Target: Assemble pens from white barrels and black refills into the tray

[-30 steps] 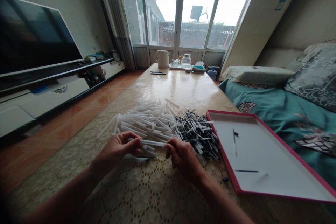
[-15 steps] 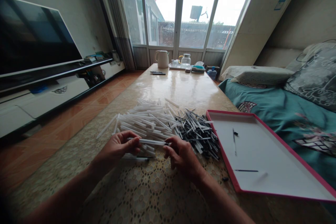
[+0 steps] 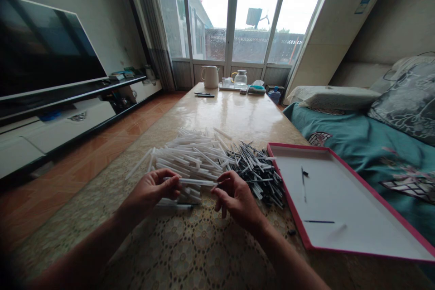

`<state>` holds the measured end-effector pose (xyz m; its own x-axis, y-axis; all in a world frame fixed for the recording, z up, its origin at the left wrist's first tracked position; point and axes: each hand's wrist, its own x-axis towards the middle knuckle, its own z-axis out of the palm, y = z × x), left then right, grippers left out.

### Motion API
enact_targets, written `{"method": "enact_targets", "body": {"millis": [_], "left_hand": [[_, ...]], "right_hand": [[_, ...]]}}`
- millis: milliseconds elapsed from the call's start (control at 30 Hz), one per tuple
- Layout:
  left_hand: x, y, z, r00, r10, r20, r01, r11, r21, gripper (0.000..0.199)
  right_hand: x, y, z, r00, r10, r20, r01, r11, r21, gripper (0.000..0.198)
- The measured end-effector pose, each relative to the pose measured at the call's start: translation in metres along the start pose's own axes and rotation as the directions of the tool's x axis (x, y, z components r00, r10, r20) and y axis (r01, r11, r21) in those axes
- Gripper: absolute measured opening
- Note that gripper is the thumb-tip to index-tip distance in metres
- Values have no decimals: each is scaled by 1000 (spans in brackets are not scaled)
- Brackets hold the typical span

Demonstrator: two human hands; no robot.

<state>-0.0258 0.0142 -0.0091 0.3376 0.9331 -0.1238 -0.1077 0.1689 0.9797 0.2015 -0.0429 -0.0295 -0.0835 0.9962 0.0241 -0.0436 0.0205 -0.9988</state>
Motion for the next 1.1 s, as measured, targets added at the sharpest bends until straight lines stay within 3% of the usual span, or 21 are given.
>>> {"method": "enact_targets", "body": {"millis": [167,300,400,500,600,667,767,933,1000,1100], "left_hand": [[-1,1,0,1000,-16,10,16,1000,1,28],[3,2,-7,992,4,-123,-11,998,-57,32],[7,4,-13,958,42,-284,-76,991,-112,36],[9,6,-17,915,95,-391,-146,984,-103,38],[9,7,-16,915,149,-374,-173,984,-33,40],[8,7,-14,932,163,-325,-172,985,2,50],[9,6,-11,935,160,-317,-165,986,10,72],[12,6,-15,891,209,-404,-196,978,73,78],[13,6,-19,879,223,-422,-202,975,95,69],[10,7,-22,876,271,-398,-227,961,156,49]], "right_hand": [[2,-2,-2,999,40,37,-39,999,-17,34],[5,-1,-18,984,-81,-159,57,987,-150,32],[9,-1,-36,886,-280,-370,123,911,-393,28],[12,-1,-54,752,-437,-494,53,787,-615,26],[16,2,-67,660,-602,-450,-27,579,-815,27],[17,5,-70,625,-686,-372,-87,413,-907,27],[18,9,-69,623,-724,-296,-77,320,-944,24],[16,9,-56,630,-750,-203,96,334,-938,19],[14,5,-46,669,-731,-130,216,359,-908,18],[6,-2,-23,780,-598,182,460,352,-815,22]]}}
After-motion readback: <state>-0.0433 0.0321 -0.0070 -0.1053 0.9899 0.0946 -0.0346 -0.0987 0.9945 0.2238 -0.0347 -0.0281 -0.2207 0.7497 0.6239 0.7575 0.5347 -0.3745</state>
